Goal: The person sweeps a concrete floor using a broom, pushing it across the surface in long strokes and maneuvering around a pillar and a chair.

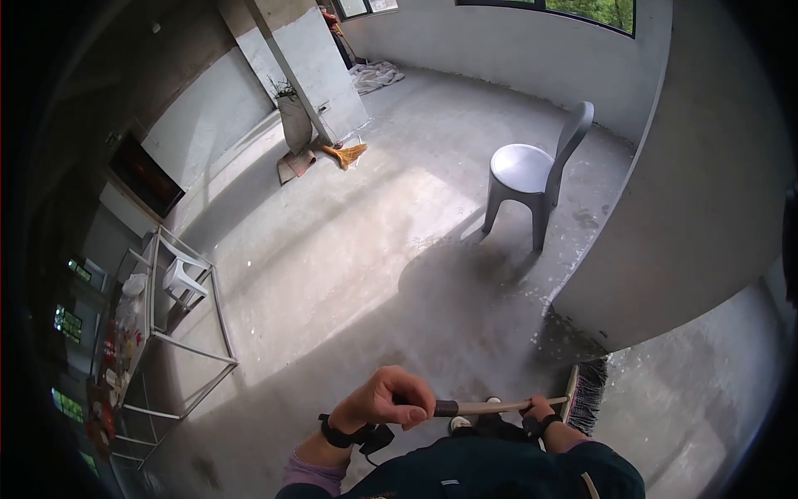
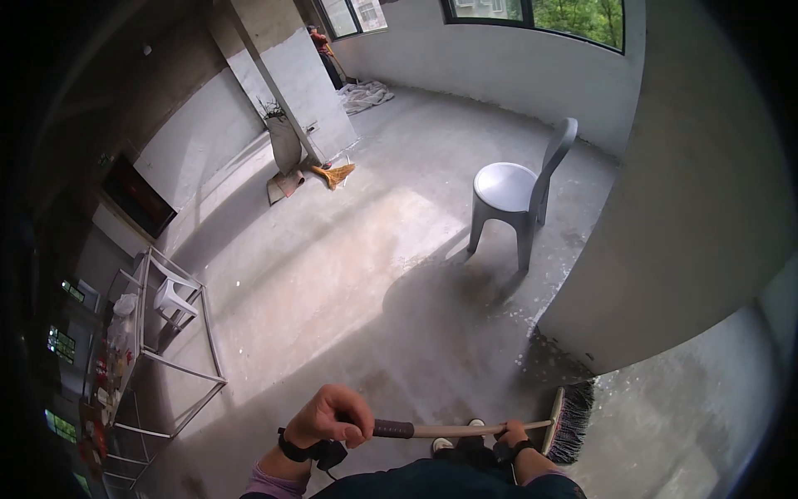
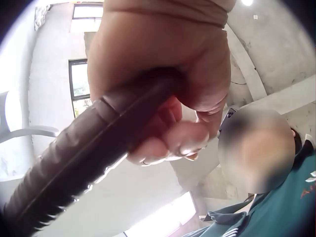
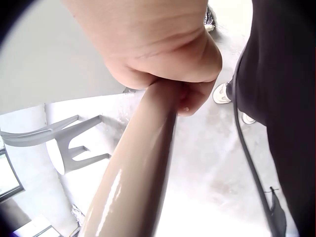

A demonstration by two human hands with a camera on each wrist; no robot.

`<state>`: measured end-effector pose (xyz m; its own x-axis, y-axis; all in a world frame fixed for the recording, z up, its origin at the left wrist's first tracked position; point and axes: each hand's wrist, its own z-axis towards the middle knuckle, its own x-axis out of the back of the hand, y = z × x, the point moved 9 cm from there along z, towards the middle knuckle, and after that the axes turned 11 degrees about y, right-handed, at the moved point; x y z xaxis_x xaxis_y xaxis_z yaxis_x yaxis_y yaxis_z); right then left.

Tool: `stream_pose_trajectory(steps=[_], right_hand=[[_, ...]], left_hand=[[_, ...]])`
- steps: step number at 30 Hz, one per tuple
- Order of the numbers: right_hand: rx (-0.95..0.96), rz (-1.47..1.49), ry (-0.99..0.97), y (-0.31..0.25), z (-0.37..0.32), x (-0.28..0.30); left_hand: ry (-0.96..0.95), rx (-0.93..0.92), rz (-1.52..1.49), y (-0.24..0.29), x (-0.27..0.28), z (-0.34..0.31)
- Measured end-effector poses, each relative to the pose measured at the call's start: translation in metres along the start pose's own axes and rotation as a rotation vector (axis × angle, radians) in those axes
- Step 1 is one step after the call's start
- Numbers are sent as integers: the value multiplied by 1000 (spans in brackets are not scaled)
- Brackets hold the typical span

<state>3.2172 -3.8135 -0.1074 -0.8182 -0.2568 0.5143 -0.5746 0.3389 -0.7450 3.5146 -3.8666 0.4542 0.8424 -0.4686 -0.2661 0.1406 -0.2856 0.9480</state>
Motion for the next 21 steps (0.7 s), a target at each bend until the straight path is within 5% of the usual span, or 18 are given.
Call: stream_pose_trajectory(steps=[2,4,6,7,10,12,15,17,21], right_hand=[[14,158,-1,20,6,-25],[36,216,55,-26,-26,13],[432,12,189,-74,-48,40],[423,13,197,-83,-61,47],[264,55,277,-103,-73,77],[-247,654,337,-69,-70,79],[-1111,1634,504,-15,-135,10],[-1182,1584,549,6,-157,-11],[-1016,1701,817,27,-193,-52]], left_hand=[[-170,-203,183,15,-17,1],[-153,-229,216,22,-22,3],[-133,-260,239,30,-28,6],[-39,-193,100,32,-22,13],[38,-172,-147,36,-13,37],[30,-157,-147,39,-16,48],[-17,-106,-130,29,-19,60],[-13,-186,-105,24,-18,66],[63,-222,-3,-5,-22,72]])
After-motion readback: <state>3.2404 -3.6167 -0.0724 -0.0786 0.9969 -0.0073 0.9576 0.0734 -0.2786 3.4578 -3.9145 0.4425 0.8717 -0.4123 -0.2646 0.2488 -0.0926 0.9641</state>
